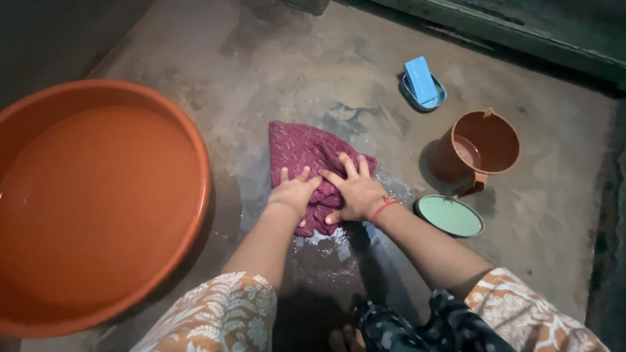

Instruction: Washing and scrubbing a purple mat on the floor using water, soap, and a brush.

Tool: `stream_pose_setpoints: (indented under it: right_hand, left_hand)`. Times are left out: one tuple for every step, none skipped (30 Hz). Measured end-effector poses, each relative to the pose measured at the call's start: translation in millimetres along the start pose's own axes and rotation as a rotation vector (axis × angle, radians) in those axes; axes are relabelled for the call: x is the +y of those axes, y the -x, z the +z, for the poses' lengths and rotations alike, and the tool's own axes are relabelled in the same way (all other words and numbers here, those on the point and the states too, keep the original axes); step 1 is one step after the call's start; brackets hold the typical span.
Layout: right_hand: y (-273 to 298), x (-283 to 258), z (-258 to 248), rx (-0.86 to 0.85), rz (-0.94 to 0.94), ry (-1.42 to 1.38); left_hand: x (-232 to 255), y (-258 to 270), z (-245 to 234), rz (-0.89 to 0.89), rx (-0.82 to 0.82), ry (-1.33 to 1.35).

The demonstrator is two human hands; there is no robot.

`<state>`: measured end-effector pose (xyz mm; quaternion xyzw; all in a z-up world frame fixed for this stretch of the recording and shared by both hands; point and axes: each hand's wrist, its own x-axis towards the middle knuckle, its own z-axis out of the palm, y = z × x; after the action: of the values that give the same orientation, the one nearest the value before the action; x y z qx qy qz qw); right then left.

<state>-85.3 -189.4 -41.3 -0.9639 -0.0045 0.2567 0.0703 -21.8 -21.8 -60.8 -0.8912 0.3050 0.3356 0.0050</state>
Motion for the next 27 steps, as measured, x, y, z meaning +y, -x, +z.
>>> stream_pose_setpoints:
  right_hand:
    - [-3.4,2.7,2.9,-0.004,-0.001,-0.001]
    - [-6.7,5.4,6.1,0.055,-0.041,-0.010]
    - [-10.2,8.2,9.3,0.113,-0.081,-0.020]
    - [-10.6,6.4,6.2,0.108,-0.082,-0.021]
    - [-10.9,4.7,3.2,0.081,-0.043,-0.046]
    - [-10.4,3.6,0.3,0.054,-0.003,-0.071]
    - [-12.7,4.8,0.3,0.047,-0.003,-0.072]
    - [-15.2,5.6,0.4,0.042,0.017,-0.096]
    - [-17.4,6.6,0.6,0.036,0.038,-0.120]
    - [-23.2,12.1,4.6,0.030,0.041,-0.123]
    - [-28.8,17.8,8.6,0.050,0.008,-0.115]
    - [-34.8,23.8,12.0,0.070,-0.025,-0.107]
    - [-40.4,29.6,15.1,0.067,-0.021,-0.109]
    - [-46.9,34.8,17.7,0.101,-0.062,-0.132]
    - [-53.5,39.9,20.4,0.136,-0.103,-0.155]
    - [-58.2,42.3,20.9,0.133,-0.102,-0.159]
    - [-63.1,44.6,21.7,0.147,-0.066,-0.201]
    - [-67.8,46.2,23.4,0.159,-0.030,-0.244]
    - [-70.9,47.9,27.0,0.154,-0.030,-0.249]
    - [-74.4,49.2,31.0,0.240,-0.056,-0.274]
    - [-78.1,50.5,35.2,0.326,-0.081,-0.299]
    - [-73.5,44.7,28.1,0.321,-0.080,-0.303]
    - [-68.7,38.7,20.7,0.312,-0.038,-0.334]
    - [-64.1,32.3,12.8,0.303,0.002,-0.364]
    - [-61.5,28.3,11.3,0.298,0.002,-0.368]
    - [-59.2,25.0,8.7,0.305,0.041,-0.367]
    - [-56.6,21.7,5.9,0.311,0.080,-0.365]
  left_hand:
    - [-0.8,-1.9,-1.9,-0.001,-0.003,0.002]
    - [-1.5,-3.6,-3.8,0.038,0.015,-0.020]
    - [-2.1,-5.6,-5.5,0.076,0.033,-0.043]
    - [-2.6,-9.1,-3.7,0.076,0.028,-0.040]
    - [-3.0,-12.6,-1.7,0.059,0.049,-0.025]
    - [-2.3,-15.9,0.5,0.044,0.070,-0.010]
    - [-4.0,-19.0,2.9,0.045,0.065,-0.007]
    - [-6.3,-22.0,5.2,0.058,0.150,-0.017]
    - [-8.1,-24.9,7.5,0.071,0.235,-0.025]
    - [-5.6,-16.6,-4.9,0.074,0.229,-0.024]
    - [-2.9,-8.5,-17.6,0.073,0.162,-0.015]
    - [-0.5,-1.0,-31.0,0.072,0.097,-0.006]
    - [0.1,-2.5,-33.0,0.076,0.093,-0.006]
    - [-0.2,-3.7,-35.8,0.061,0.116,0.040]
    - [-0.6,-5.0,-38.5,0.046,0.140,0.086]
    - [0.4,-8.6,-40.2,0.046,0.135,0.086]
    - [1.1,-12.4,-41.7,0.030,0.174,0.104]
    - [1.6,-15.7,-42.3,0.014,0.212,0.122]
    - [1.3,-20.5,-41.1,0.013,0.205,0.122]
    - [0.6,-25.4,-39.6,0.006,0.217,0.114]
    - [-0.2,-30.5,-38.0,0.000,0.230,0.106]
    - [0.0,-32.8,-36.5,-0.001,0.223,0.106]
    - [0.2,-34.9,-35.0,0.020,0.265,0.076]
    - [0.0,-36.5,-33.9,0.041,0.307,0.045]
    - [-0.4,-35.3,-33.9,0.040,0.302,0.045]
    - [-0.4,-34.7,-35.2,0.059,0.321,0.023]
    - [-0.3,-33.9,-36.7,0.078,0.341,0.000]
